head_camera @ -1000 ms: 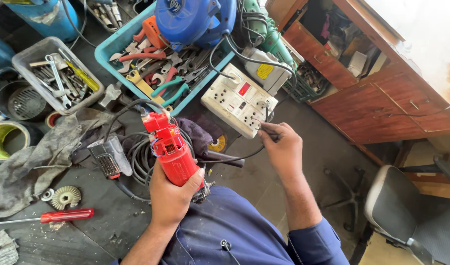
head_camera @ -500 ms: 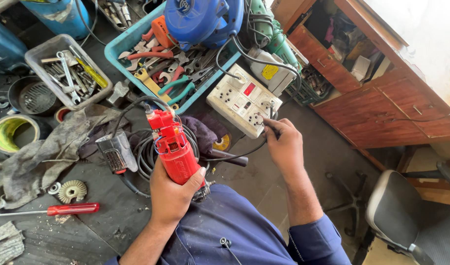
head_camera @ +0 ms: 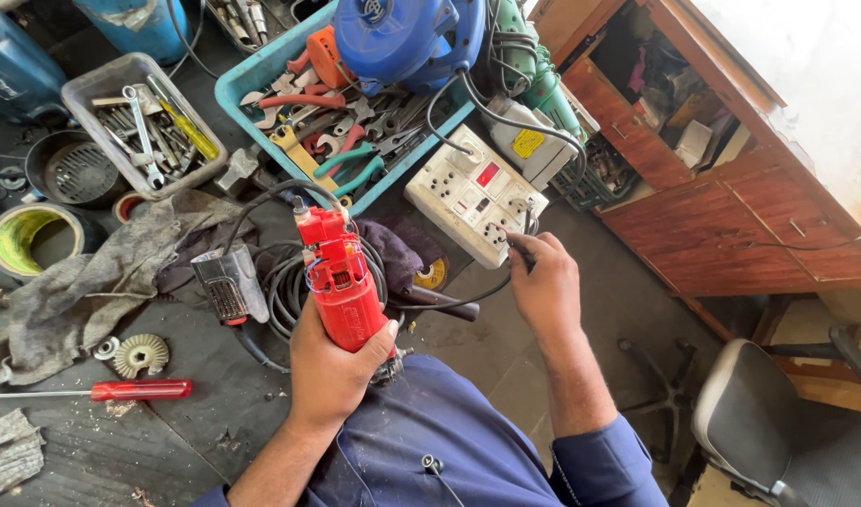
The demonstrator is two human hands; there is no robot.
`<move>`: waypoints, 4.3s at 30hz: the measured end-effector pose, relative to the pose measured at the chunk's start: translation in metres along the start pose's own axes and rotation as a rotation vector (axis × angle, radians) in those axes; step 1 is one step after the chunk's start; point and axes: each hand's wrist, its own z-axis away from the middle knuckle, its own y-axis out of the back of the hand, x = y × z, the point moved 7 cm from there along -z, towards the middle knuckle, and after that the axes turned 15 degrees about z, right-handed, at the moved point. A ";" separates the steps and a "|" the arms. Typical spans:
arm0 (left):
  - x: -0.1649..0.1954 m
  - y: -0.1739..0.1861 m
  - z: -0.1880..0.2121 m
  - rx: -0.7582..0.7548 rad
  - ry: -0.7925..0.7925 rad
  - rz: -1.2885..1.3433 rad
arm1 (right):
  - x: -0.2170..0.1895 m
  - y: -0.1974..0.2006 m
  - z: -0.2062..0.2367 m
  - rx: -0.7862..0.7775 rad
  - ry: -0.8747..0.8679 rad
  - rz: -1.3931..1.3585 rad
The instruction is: The person disassembles a red angle grinder on a cluttered workbench, using pliers to work on its internals. They retrieve parts from a plastic bucket, wipe components with a cloth, plug the grinder into a power strip and test it, then continue handling and reassembling the tool.
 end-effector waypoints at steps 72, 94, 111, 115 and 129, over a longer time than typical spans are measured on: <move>0.027 0.013 0.009 0.010 -0.155 -0.066 | -0.022 -0.018 -0.026 -0.217 0.108 0.325; -0.020 0.024 0.003 -0.017 0.232 0.712 | -0.017 -0.019 -0.025 -0.206 0.108 0.296; -0.040 0.014 0.006 0.069 0.595 1.227 | -0.018 -0.018 -0.024 -0.198 0.110 0.290; -0.038 0.015 0.005 0.043 0.575 1.229 | -0.018 -0.018 -0.025 -0.197 0.103 0.269; -0.031 0.041 0.000 0.248 0.136 0.747 | -0.017 -0.021 -0.026 -0.200 0.117 0.283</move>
